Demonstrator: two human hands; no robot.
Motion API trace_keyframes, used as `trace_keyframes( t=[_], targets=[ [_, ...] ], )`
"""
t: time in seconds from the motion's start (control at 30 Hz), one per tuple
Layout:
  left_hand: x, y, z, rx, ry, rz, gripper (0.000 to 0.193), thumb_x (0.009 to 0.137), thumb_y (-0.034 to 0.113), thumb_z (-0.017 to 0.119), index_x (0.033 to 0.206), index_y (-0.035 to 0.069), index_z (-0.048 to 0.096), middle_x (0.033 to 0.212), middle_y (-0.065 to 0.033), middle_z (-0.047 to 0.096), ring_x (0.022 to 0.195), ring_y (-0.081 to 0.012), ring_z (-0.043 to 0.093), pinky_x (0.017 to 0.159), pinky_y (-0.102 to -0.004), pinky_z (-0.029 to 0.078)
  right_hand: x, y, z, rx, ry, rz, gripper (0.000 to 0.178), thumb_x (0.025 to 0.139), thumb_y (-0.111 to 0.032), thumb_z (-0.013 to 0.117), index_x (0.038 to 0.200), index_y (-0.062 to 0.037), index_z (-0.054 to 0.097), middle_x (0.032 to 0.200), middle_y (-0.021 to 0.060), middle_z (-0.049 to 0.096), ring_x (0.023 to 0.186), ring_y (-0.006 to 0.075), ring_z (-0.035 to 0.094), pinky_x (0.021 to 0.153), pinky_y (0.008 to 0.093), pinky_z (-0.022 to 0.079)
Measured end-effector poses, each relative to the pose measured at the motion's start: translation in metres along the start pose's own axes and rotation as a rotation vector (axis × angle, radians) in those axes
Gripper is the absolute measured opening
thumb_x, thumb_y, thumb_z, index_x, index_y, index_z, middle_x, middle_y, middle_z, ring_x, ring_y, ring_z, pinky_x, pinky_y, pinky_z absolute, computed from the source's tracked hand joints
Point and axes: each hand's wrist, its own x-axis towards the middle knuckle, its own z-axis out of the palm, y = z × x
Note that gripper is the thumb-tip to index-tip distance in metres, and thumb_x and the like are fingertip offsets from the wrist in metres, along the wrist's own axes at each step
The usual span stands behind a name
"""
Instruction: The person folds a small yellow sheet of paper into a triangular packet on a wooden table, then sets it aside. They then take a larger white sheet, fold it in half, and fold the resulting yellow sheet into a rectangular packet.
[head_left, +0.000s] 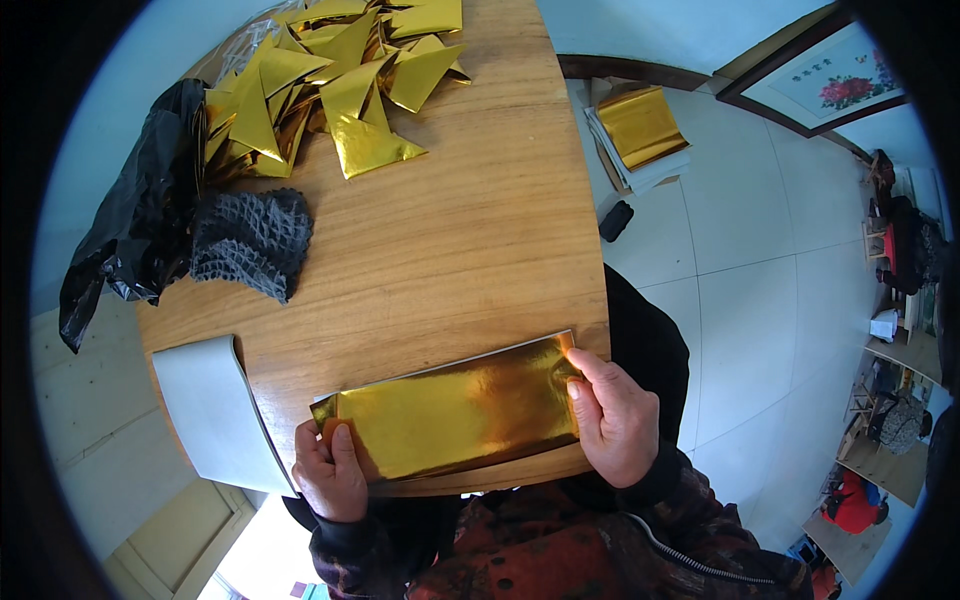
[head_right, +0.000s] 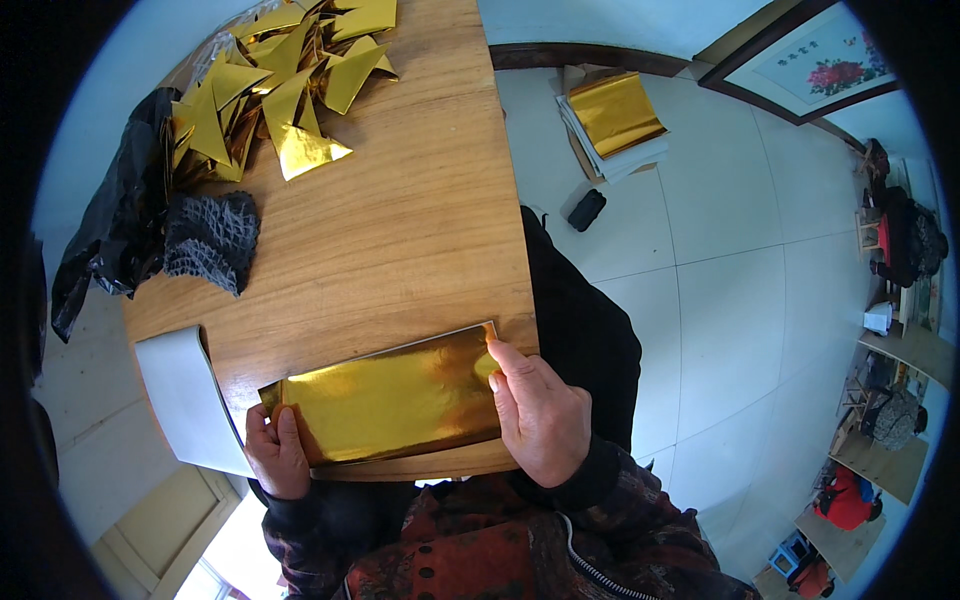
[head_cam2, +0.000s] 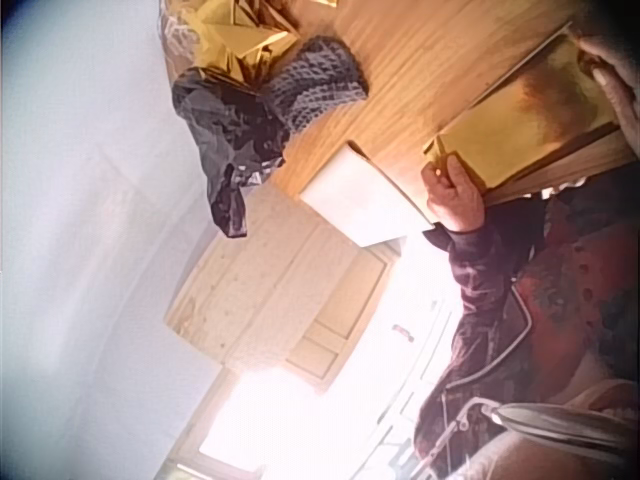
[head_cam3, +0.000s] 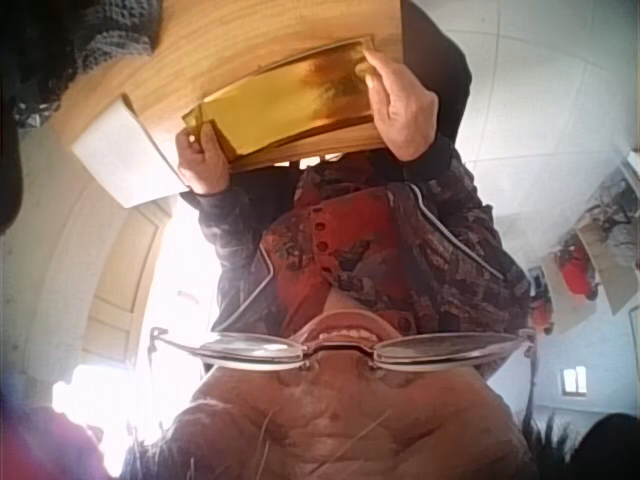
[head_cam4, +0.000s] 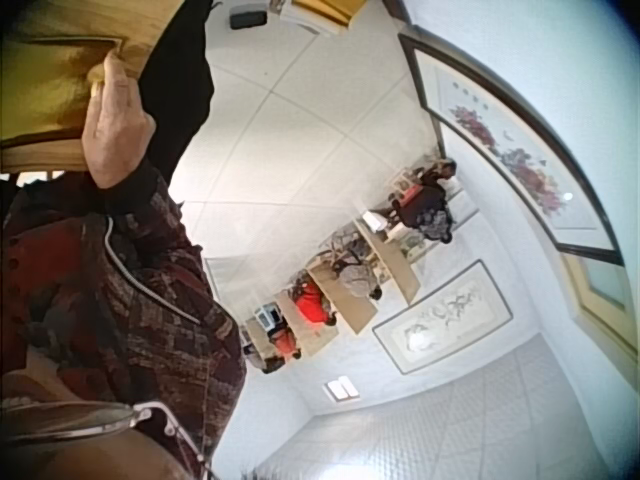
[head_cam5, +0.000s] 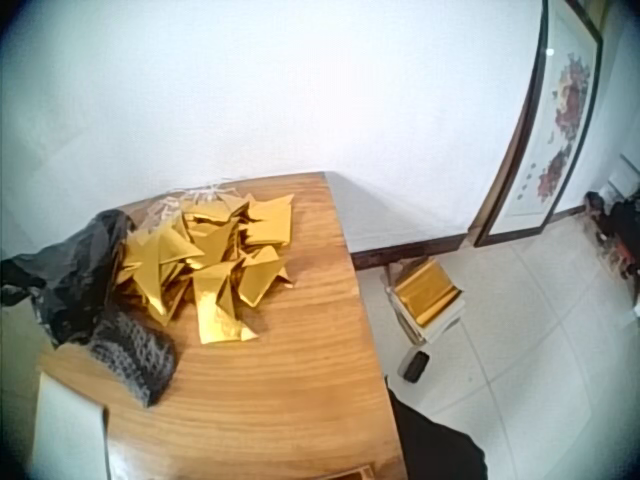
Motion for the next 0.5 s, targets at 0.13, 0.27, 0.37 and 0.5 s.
trace_keyframes(
  t=[0.13,0.27,0.37,0.5],
  targets=[
    [-0.0001,-0.0002,0.0016,-0.032,0.017,0.005,0.018,0.094,0.017,0.062,0.1,0.001,0.056,0.057,-0.0052,0.055,0.048,-0.0089,0.044,0.049,-0.0248,0.037,0.0005,0.0008,0.0,0.011,-0.004,0.014,0.029,0.089,0.002,0.062,0.118,0.0008,0.06,0.093,0.018,0.067,0.075,0.0291,0.068,0.064,0.0311,0.054],
    [0.0,0.0004,0.0002,0.007,0.001,0.013,0.018,0.094,0.017,0.063,0.1,0.002,0.056,0.058,-0.0057,0.056,0.048,-0.0089,0.045,0.049,-0.0248,0.038,0.0022,0.0042,0.002,-0.036,0.038,-0.076,0.036,0.086,-0.002,0.066,0.121,-0.0008,0.058,0.084,0.0145,0.065,0.067,0.0292,0.067,0.053,0.0339,0.053],
    [0.0002,0.0013,-0.0004,0.021,0.002,0.012,0.018,0.094,0.017,0.063,0.1,0.002,0.056,0.058,-0.0059,0.056,0.049,-0.0087,0.046,0.049,-0.0247,0.038,0.0023,0.0053,0.003,-0.052,0.051,-0.091,0.037,0.085,-0.001,0.066,0.121,-0.0009,0.058,0.085,0.0144,0.065,0.067,0.0295,0.067,0.053,0.0343,0.053],
    [0.0002,0.0031,-0.0003,0.014,0.005,0.025,0.018,0.093,0.016,0.063,0.101,0.002,0.056,0.058,-0.0058,0.057,0.049,-0.0084,0.046,0.049,-0.0248,0.039,0.0014,0.0055,0.0037,-0.066,0.051,-0.086,0.037,0.085,-0.002,0.067,0.121,-0.001,0.058,0.085,0.014,0.066,0.068,0.0294,0.067,0.054,0.0345,0.054]
  ],
)
